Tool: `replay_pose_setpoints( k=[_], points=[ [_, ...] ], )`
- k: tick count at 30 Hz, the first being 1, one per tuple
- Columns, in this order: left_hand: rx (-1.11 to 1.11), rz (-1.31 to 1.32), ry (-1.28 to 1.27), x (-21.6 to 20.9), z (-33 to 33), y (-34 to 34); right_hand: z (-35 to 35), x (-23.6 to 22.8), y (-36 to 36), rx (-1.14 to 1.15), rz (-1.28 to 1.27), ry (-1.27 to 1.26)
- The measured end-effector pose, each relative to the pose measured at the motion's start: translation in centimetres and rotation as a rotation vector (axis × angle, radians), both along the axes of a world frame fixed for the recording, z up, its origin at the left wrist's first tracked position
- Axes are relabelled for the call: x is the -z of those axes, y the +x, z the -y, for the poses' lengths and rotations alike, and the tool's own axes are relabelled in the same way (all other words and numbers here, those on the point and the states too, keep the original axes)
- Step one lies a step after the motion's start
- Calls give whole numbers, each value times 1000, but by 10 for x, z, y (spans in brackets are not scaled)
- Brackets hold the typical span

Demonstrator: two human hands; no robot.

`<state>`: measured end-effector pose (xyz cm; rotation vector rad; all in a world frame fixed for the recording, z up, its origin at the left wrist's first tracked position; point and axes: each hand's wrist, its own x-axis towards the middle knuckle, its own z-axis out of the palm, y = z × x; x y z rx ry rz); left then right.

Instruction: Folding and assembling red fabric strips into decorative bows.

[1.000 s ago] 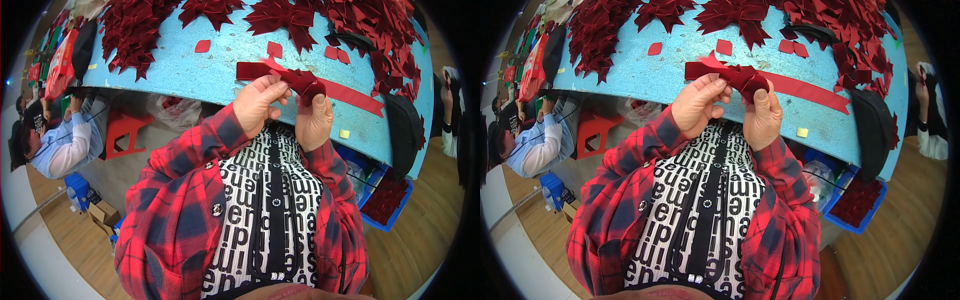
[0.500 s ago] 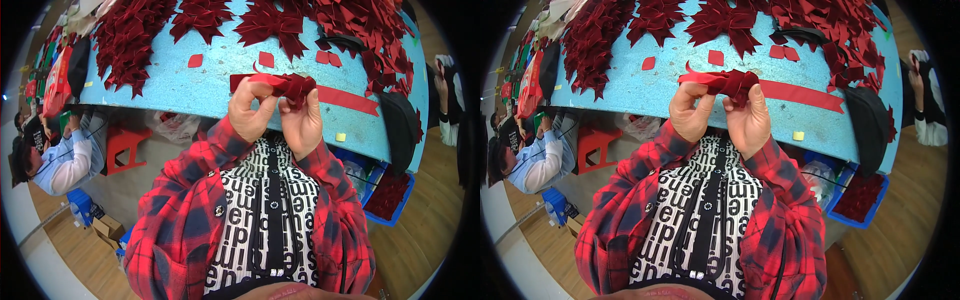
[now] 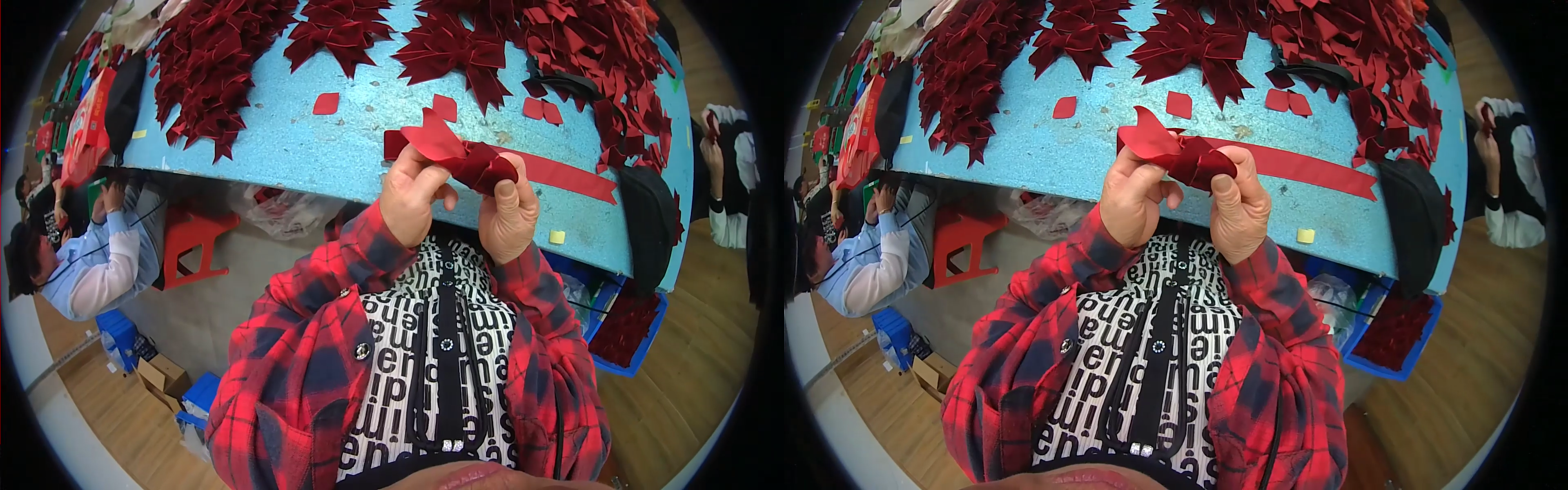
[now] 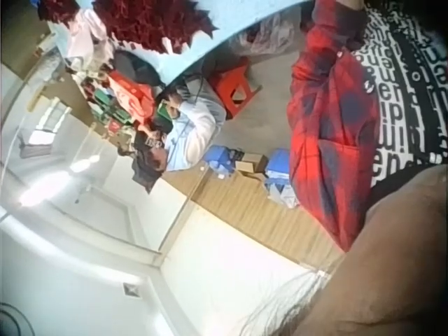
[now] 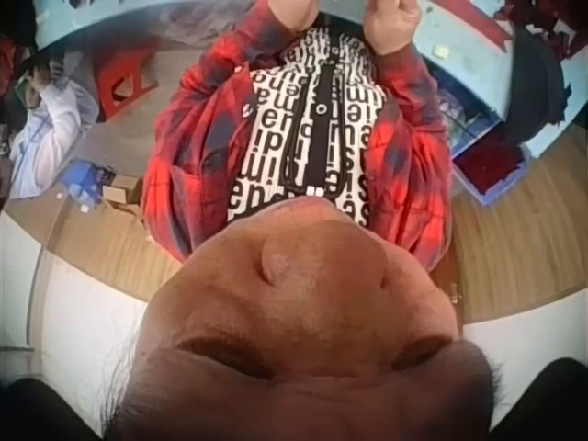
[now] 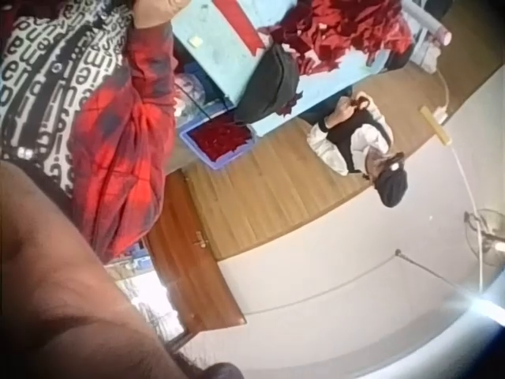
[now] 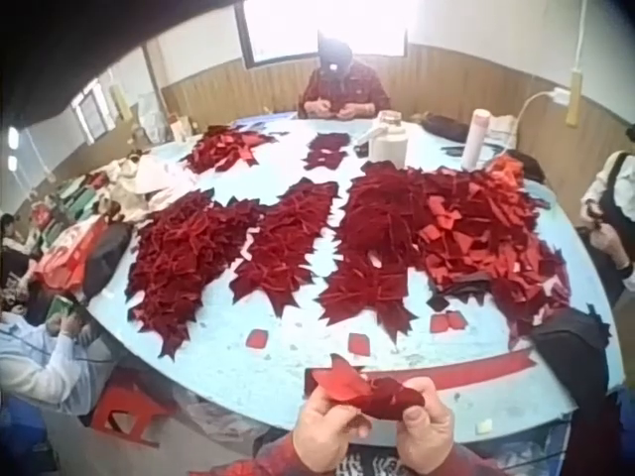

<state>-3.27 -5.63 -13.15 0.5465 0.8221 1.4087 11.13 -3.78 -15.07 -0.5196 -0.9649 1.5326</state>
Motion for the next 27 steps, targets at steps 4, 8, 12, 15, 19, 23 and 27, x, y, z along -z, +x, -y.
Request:
replay_pose_setpoints(
  k=[4, 8, 12, 15, 19, 23, 27],
  points=[
    [-21, -61, -4, 12, 19, -10, 17, 23, -9, 60, 87, 86],
    [-45, -178, 31, 31, 54, -27, 53, 37, -27, 87, 129, 166],
    [-75, 51, 34, 52, 93, -40, 96, 54, -47, 57, 50, 39],
    [-101, 205, 26, 70, 115, -42, 118, 74, -58, 25, -114, -214],
    [-97, 267, 0, 93, 130, -48, 133, 85, -64, 31, -34, -184],
    [1, 291, -39, 107, 131, -56, 134, 92, -65, 17, 18, -119],
    [87, 392, -111, 118, 129, -59, 135, 107, -63, -3, -34, -228]
  ],
)
